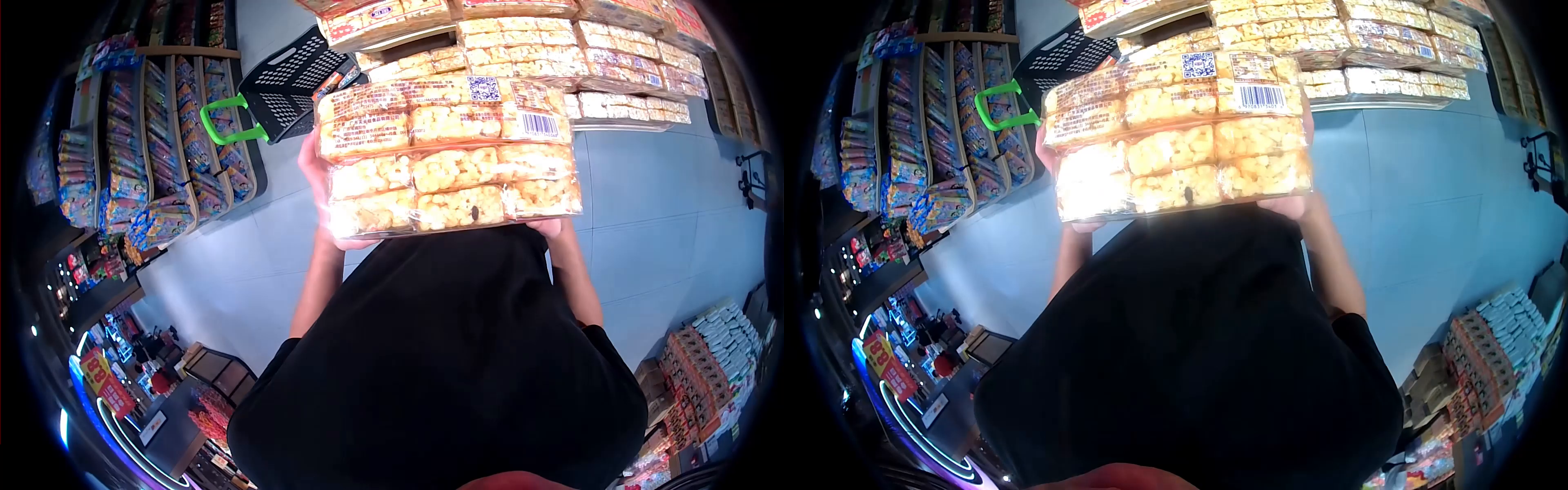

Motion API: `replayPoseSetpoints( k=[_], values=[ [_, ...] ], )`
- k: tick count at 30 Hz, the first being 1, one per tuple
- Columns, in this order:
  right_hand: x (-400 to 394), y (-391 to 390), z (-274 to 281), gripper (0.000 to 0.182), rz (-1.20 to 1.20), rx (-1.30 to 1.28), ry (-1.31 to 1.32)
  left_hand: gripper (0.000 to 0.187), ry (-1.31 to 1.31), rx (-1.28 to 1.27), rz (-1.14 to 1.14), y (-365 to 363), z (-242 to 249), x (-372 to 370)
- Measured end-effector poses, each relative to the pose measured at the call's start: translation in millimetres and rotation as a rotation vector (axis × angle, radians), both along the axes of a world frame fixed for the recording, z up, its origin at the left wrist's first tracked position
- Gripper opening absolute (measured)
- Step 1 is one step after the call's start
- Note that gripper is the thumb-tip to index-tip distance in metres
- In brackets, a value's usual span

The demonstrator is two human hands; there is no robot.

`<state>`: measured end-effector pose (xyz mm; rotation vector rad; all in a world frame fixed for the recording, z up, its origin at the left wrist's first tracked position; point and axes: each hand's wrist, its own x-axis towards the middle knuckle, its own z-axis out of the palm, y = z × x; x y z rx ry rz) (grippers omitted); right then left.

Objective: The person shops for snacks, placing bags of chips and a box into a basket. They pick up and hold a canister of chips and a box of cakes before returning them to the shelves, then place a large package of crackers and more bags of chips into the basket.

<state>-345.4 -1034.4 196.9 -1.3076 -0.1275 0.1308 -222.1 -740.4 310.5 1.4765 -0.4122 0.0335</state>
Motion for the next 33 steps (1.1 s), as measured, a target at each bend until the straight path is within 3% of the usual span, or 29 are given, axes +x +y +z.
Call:
replayPoseSetpoints(
  k=[3, 5, 13, 19, 23, 24, 26, 33],
  values=[
    [13.6, 20.0, 37.9, 0.103, -0.253, 0.166, 0.058, 0.125, -0.009, 0.021, -0.119, -3.6, -5.1, -2.4],
    [18.1, 18.6, 37.1, 0.100, -0.292, 0.187, 0.132, 0.124, 0.121, 0.063, -0.090, -7.6, -8.8, 0.6],
    [22.3, 23.5, 27.2, 0.085, -0.264, 0.418, 0.365, 0.105, 0.422, -0.052, -0.179, 0.9, -46.3, -2.5],
    [47.5, 24.5, 20.3, 0.089, -0.198, 0.378, 0.345, 0.107, 0.409, -0.029, -0.175, 10.4, -49.9, -2.6],
    [83.4, 37.3, 24.2, 0.109, -0.144, 0.085, 0.113, 0.120, 0.459, -0.057, -0.155, 18.5, -46.4, 11.6],
    [92.8, 39.0, 21.9, 0.112, -0.130, -0.024, 0.048, 0.129, 0.405, -0.027, -0.146, 25.6, -55.6, 18.7],
    [111.8, 43.0, 20.5, 0.120, -0.091, -0.128, -0.047, 0.131, 0.335, 0.010, -0.138, 33.3, -67.5, 27.2],
    [166.1, 52.4, 0.6, 0.117, -0.080, -0.344, -0.257, 0.132, 0.144, 0.301, -0.086, 63.2, -104.0, 62.0]
  ],
)
